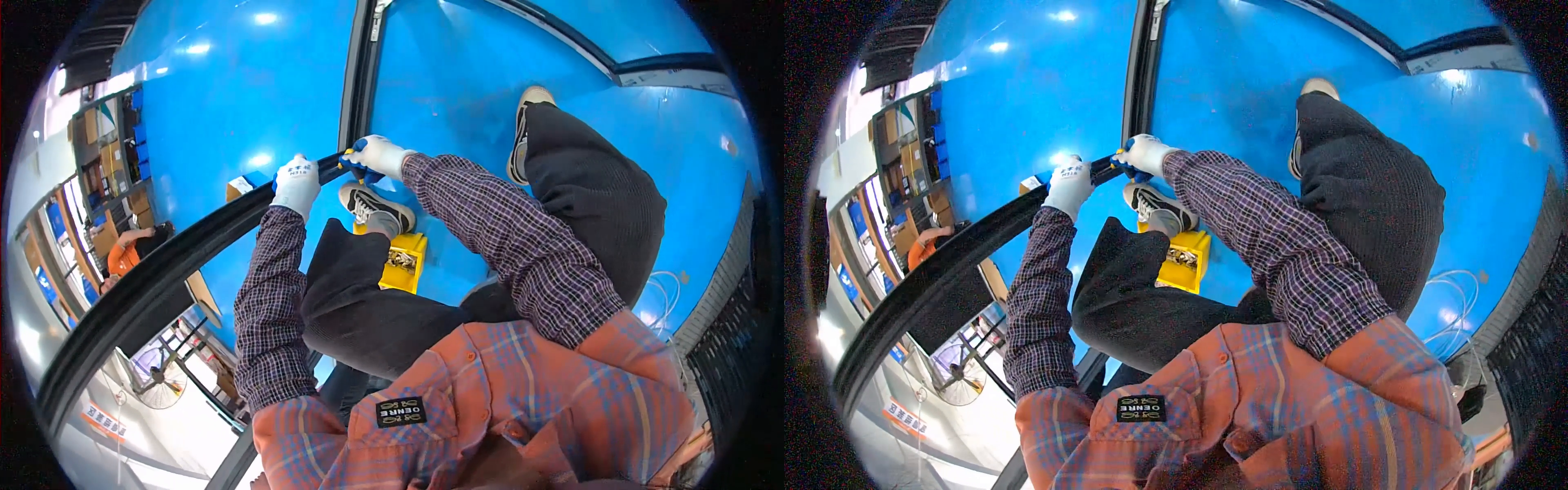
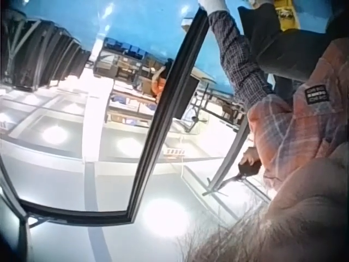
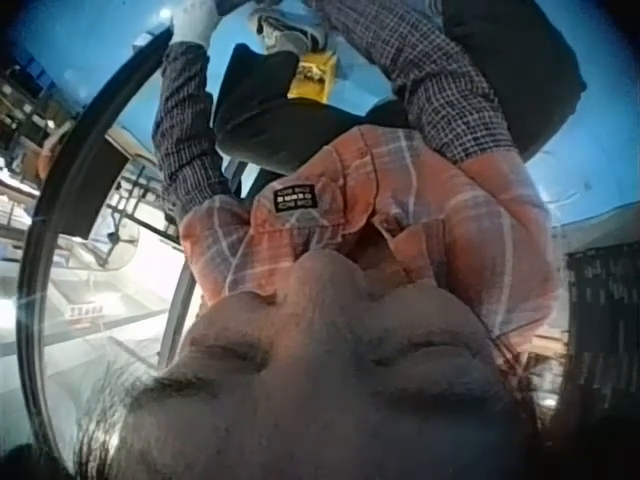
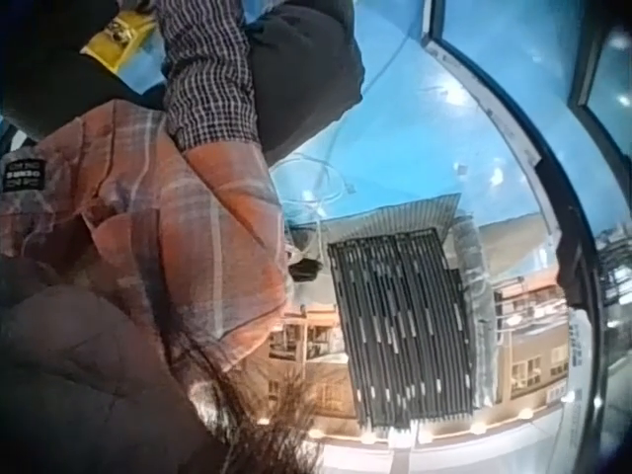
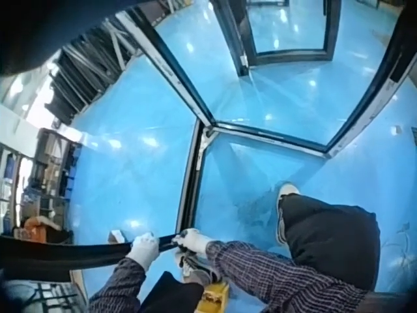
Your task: Assembling and sealing large metal and glass door frames on an assembly floor.
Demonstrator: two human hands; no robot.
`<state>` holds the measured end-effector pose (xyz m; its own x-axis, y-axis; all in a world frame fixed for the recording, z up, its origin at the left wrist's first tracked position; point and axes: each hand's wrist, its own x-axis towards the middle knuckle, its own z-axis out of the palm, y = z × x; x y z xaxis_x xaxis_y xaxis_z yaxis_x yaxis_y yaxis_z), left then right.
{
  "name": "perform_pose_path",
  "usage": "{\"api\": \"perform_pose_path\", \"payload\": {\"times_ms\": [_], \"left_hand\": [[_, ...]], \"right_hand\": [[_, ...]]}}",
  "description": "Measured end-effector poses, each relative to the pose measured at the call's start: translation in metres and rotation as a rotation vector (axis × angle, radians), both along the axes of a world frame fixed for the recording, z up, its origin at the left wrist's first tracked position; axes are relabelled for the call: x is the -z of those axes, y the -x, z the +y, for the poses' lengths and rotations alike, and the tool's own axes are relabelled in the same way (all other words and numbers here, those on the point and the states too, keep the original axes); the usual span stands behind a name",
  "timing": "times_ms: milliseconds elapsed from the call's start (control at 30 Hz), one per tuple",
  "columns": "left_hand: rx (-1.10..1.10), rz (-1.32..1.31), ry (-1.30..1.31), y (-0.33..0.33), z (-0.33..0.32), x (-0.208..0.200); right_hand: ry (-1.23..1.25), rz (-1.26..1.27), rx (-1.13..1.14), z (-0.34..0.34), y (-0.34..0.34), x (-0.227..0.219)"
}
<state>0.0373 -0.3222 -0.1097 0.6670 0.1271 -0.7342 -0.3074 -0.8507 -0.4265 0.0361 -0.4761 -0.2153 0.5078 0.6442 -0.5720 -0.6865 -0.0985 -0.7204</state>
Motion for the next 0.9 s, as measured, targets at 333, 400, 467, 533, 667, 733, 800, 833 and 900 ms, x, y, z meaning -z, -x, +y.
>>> {"api": "perform_pose_path", "payload": {"times_ms": [333, 400, 467, 533, 667, 733, 800, 833, 900], "left_hand": [[-0.488, -0.694, 1.168, 0.115, -0.014, -0.085], [-0.887, -0.902, 1.491, 0.170, 0.012, -0.061], [-1.225, -1.079, 1.553, 0.220, 0.031, -0.031], [-1.398, -1.191, 1.433, 0.287, 0.050, 0.017], [-2.046, -0.990, 1.613, 0.362, 0.013, 0.110], [-2.063, -0.983, 1.588, 0.365, -0.005, 0.132], [-2.073, -0.978, 1.469, 0.375, -0.026, 0.149], [-2.075, -0.969, 1.409, 0.373, -0.028, 0.159], [-2.071, -0.946, 1.295, 0.364, -0.033, 0.178]], "right_hand": [[-0.207, 0.145, 0.225, -0.031, -0.016, 0.056], [-0.173, 0.156, 0.142, -0.049, -0.026, 0.068], [-0.118, 0.135, 0.242, -0.064, -0.032, 0.067], [-0.091, 0.073, 0.268, -0.074, -0.032, 0.031], [0.059, -0.198, 0.278, -0.114, -0.061, -0.013], [0.086, -0.361, 0.252, -0.128, -0.079, -0.038], [0.105, -0.518, 0.103, -0.129, -0.075, -0.089], [0.141, -0.599, 0.016, -0.132, -0.073, -0.103], [0.194, -0.642, -0.088, -0.137, -0.065, -0.121]]}}
